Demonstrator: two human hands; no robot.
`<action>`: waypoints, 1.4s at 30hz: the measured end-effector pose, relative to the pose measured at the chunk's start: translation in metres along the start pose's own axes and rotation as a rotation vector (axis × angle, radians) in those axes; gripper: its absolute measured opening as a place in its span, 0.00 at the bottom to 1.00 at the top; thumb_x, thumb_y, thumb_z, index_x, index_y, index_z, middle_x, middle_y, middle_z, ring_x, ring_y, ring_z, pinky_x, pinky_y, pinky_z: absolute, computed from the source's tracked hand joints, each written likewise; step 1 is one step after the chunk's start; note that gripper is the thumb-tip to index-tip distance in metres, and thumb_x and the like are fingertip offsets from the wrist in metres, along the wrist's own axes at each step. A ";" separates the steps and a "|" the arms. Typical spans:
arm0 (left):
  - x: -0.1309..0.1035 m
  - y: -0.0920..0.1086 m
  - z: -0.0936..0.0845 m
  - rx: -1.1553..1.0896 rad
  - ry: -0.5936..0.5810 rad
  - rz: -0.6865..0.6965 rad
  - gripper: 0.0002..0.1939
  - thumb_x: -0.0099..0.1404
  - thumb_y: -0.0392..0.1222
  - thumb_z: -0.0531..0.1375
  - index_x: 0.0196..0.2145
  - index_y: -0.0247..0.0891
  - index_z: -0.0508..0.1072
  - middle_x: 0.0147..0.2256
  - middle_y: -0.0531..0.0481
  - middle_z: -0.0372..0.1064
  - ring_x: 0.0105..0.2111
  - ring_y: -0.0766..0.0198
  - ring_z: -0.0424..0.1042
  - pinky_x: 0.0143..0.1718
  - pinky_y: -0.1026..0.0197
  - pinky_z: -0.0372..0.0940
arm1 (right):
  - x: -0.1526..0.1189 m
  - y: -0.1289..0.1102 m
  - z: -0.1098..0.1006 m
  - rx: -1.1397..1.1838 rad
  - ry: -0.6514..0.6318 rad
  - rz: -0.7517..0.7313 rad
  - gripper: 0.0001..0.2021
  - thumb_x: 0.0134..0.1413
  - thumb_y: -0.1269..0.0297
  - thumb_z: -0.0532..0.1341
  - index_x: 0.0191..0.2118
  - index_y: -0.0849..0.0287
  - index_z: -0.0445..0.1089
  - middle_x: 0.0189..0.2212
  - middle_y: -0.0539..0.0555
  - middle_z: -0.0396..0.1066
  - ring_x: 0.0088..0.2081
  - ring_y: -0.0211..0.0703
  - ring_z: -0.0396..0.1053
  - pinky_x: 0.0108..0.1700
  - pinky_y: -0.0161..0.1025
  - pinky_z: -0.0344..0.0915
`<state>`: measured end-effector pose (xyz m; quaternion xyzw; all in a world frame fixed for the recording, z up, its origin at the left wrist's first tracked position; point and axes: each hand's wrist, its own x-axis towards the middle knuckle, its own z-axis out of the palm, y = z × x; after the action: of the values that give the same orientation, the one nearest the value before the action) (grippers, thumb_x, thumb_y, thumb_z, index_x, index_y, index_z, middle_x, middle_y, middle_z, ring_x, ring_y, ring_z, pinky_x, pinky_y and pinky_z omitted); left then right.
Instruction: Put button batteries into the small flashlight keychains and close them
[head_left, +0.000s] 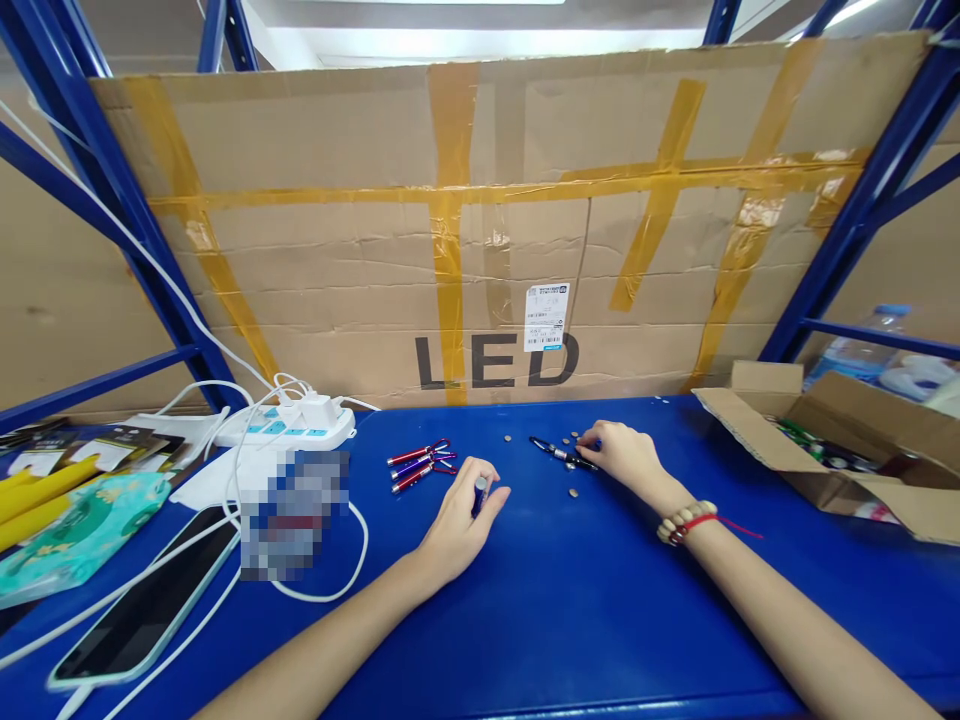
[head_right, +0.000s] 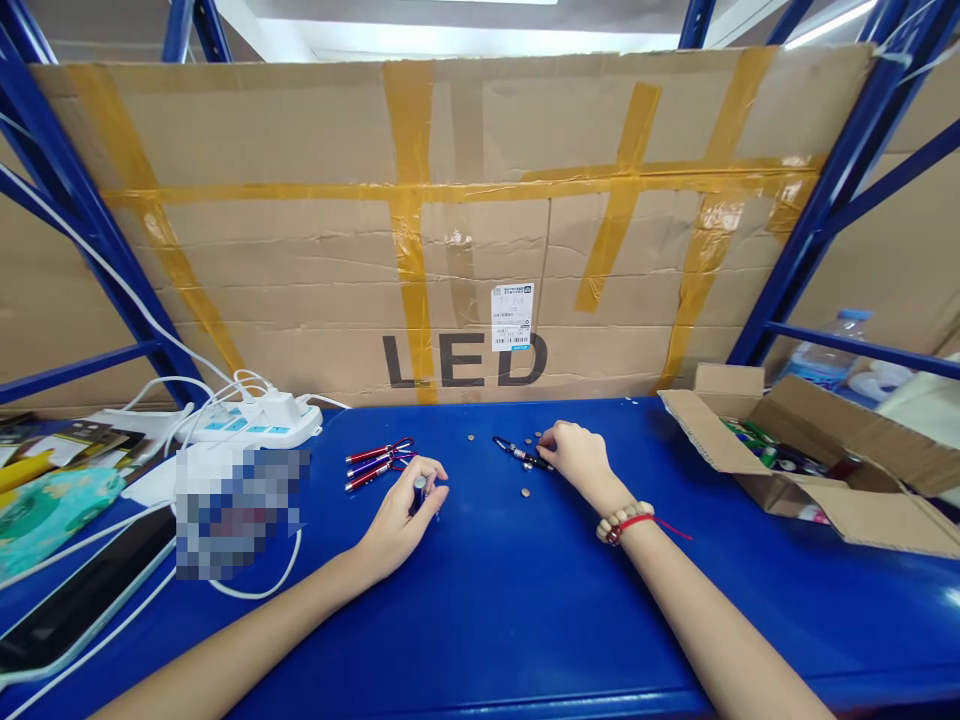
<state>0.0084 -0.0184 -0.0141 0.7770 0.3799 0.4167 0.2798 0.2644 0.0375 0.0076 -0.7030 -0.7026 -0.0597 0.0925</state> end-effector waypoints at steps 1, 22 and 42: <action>-0.001 0.001 0.000 -0.018 0.011 0.040 0.08 0.67 0.44 0.48 0.32 0.39 0.58 0.35 0.51 0.59 0.28 0.67 0.59 0.35 0.62 0.58 | 0.000 0.001 0.001 0.005 0.009 -0.004 0.08 0.54 0.61 0.59 0.36 0.52 0.75 0.39 0.51 0.73 0.39 0.44 0.70 0.25 0.32 0.52; -0.002 -0.004 0.003 -0.131 -0.030 -0.101 0.12 0.69 0.48 0.43 0.32 0.40 0.56 0.24 0.57 0.54 0.21 0.69 0.52 0.25 0.65 0.52 | 0.010 0.012 0.017 0.068 0.159 -0.397 0.09 0.57 0.62 0.57 0.36 0.53 0.76 0.44 0.56 0.67 0.45 0.49 0.63 0.42 0.44 0.59; 0.001 0.001 0.003 -0.005 -0.154 -0.052 0.09 0.68 0.44 0.45 0.36 0.40 0.61 0.23 0.56 0.60 0.24 0.67 0.62 0.29 0.66 0.58 | -0.051 -0.081 -0.015 0.683 0.511 -0.834 0.07 0.58 0.64 0.58 0.34 0.56 0.73 0.33 0.53 0.70 0.36 0.40 0.66 0.39 0.41 0.63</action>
<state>0.0117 -0.0183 -0.0142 0.7958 0.3766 0.3492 0.3207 0.1839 -0.0154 0.0150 -0.2616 -0.8543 -0.0290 0.4482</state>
